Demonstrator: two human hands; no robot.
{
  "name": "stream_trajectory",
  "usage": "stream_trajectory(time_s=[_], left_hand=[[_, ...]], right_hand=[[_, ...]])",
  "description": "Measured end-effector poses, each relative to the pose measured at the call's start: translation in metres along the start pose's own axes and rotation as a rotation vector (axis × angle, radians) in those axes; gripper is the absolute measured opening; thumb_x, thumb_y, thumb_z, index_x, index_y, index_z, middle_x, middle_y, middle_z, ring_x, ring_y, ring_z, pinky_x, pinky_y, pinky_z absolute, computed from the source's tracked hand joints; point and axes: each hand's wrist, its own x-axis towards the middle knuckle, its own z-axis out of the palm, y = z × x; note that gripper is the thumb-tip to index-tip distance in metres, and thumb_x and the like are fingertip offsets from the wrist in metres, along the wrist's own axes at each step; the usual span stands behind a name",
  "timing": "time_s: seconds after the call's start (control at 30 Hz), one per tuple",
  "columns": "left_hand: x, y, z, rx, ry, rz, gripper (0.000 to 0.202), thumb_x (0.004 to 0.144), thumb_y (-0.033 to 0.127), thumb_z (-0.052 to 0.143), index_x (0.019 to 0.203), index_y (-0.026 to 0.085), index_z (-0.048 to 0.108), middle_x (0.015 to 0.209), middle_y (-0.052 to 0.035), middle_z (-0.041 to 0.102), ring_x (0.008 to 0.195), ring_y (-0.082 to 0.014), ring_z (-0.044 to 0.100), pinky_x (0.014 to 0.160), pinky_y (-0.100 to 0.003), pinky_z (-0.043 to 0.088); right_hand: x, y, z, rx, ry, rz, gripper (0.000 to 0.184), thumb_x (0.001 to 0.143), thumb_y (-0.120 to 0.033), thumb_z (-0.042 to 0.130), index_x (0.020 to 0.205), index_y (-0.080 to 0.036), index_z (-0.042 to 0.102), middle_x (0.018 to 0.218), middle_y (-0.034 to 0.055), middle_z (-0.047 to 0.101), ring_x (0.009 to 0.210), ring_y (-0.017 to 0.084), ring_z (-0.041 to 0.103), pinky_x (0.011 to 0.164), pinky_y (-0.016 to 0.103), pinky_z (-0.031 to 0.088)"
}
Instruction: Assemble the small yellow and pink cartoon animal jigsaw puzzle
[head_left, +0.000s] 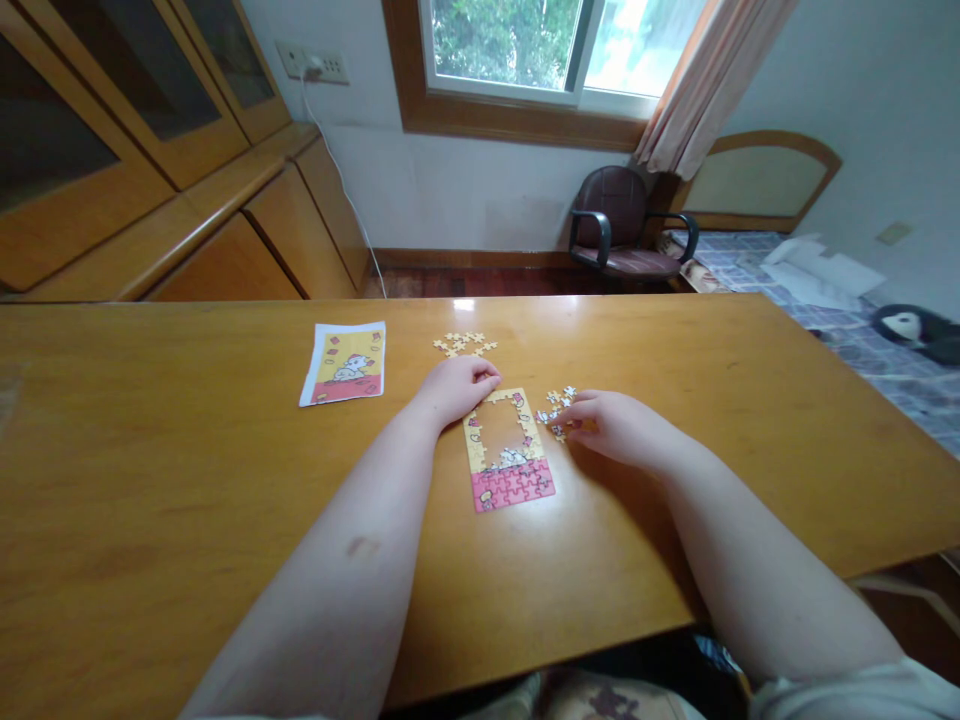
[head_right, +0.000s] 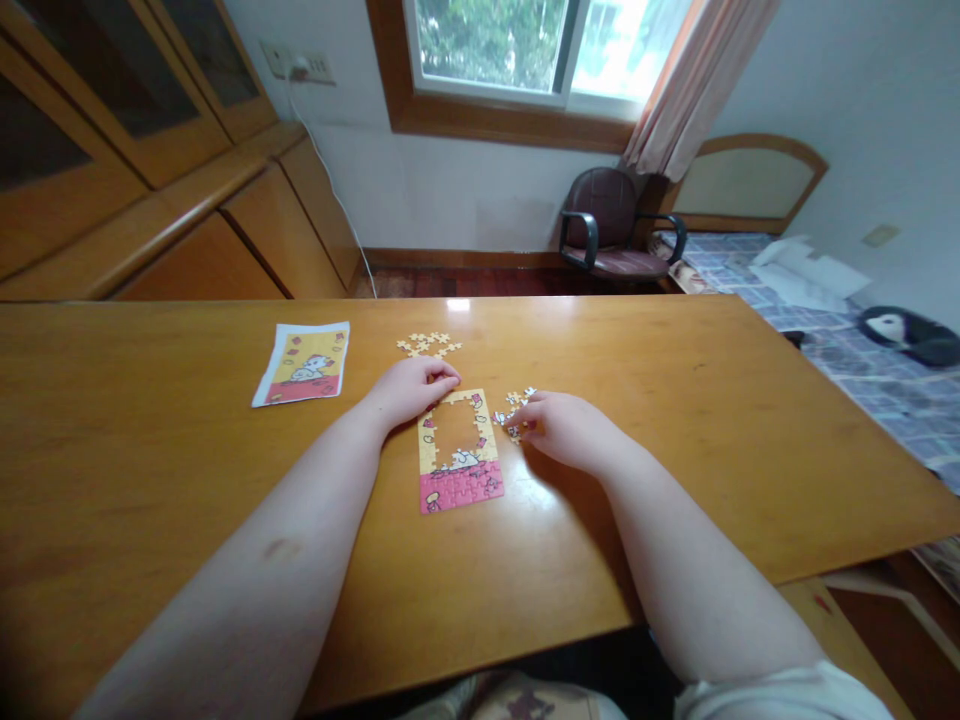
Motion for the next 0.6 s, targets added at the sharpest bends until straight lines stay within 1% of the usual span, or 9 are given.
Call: stream_trajectory(time_s=[0.03,0.1,0.2,0.3,0.37,0.5,0.6], left_hand=[[0.0002,-0.0001,0.0002,0.003,-0.002,0.000,0.030,0.082,0.043,0.053,0.091,0.022,0.072,0.082,-0.0031,0.070,0.073,-0.0166,0.059,0.063,-0.029,0.041],[0.0005,-0.0001,0.0003,0.006,-0.004,-0.001,0.030,0.082,0.043,0.053,0.091,0.022,0.073,0.082,-0.0033,0.070,0.073,-0.0167,0.059,0.063,-0.029,0.041],[0.0003,0.0002,-0.0003,0.007,0.002,0.002,0.031,0.082,0.043,0.052,0.091,0.022,0.073,0.084,-0.0034,0.071,0.075,-0.0169,0.060,0.064,-0.029,0.042],[0.0002,-0.0001,-0.0008,0.008,0.003,0.005,0.030,0.082,0.043,0.052,0.090,0.022,0.073,0.086,-0.0029,0.071,0.076,-0.0172,0.060,0.066,-0.029,0.042],[0.0004,-0.0009,-0.0006,0.009,0.003,0.005,0.030,0.082,0.044,0.053,0.090,0.023,0.072,0.086,-0.0023,0.071,0.077,-0.0172,0.060,0.066,-0.029,0.043],[0.0010,-0.0027,0.0005,0.009,-0.003,0.007,0.030,0.082,0.044,0.052,0.090,0.024,0.072,0.085,-0.0018,0.070,0.075,-0.0169,0.059,0.066,-0.029,0.042],[0.0002,-0.0021,0.0005,0.017,-0.016,0.003,0.028,0.080,0.043,0.054,0.090,0.025,0.072,0.081,-0.0012,0.069,0.073,-0.0164,0.058,0.063,-0.028,0.041]], right_hand=[[0.0001,0.0018,-0.0001,0.004,-0.015,-0.015,0.030,0.080,-0.015,0.058,0.102,-0.028,0.074,0.095,0.0036,0.068,0.080,0.016,0.062,0.074,0.025,0.045],[0.0010,0.0042,0.0009,0.004,-0.033,-0.024,0.031,0.080,-0.015,0.058,0.102,-0.029,0.074,0.095,0.0028,0.068,0.081,0.016,0.062,0.075,0.025,0.045],[0.0024,0.0036,0.0028,-0.011,-0.035,0.013,0.023,0.079,-0.016,0.060,0.094,-0.027,0.075,0.093,0.0030,0.069,0.079,0.016,0.062,0.073,0.025,0.045],[0.0025,0.0009,0.0030,-0.035,-0.047,0.076,0.016,0.075,-0.017,0.063,0.085,-0.024,0.074,0.084,0.0027,0.069,0.075,0.017,0.062,0.068,0.025,0.044],[0.0021,-0.0003,0.0024,-0.047,-0.039,0.087,0.014,0.074,-0.019,0.065,0.085,-0.023,0.073,0.083,0.0026,0.069,0.074,0.017,0.062,0.067,0.025,0.044],[0.0013,-0.0016,0.0016,-0.045,-0.031,0.027,0.018,0.076,-0.018,0.062,0.088,-0.024,0.073,0.091,0.0028,0.069,0.080,0.017,0.062,0.072,0.025,0.045],[0.0010,-0.0029,0.0031,-0.063,-0.038,0.011,0.017,0.077,-0.017,0.060,0.083,-0.024,0.073,0.089,0.0029,0.069,0.082,0.018,0.063,0.072,0.025,0.044]])
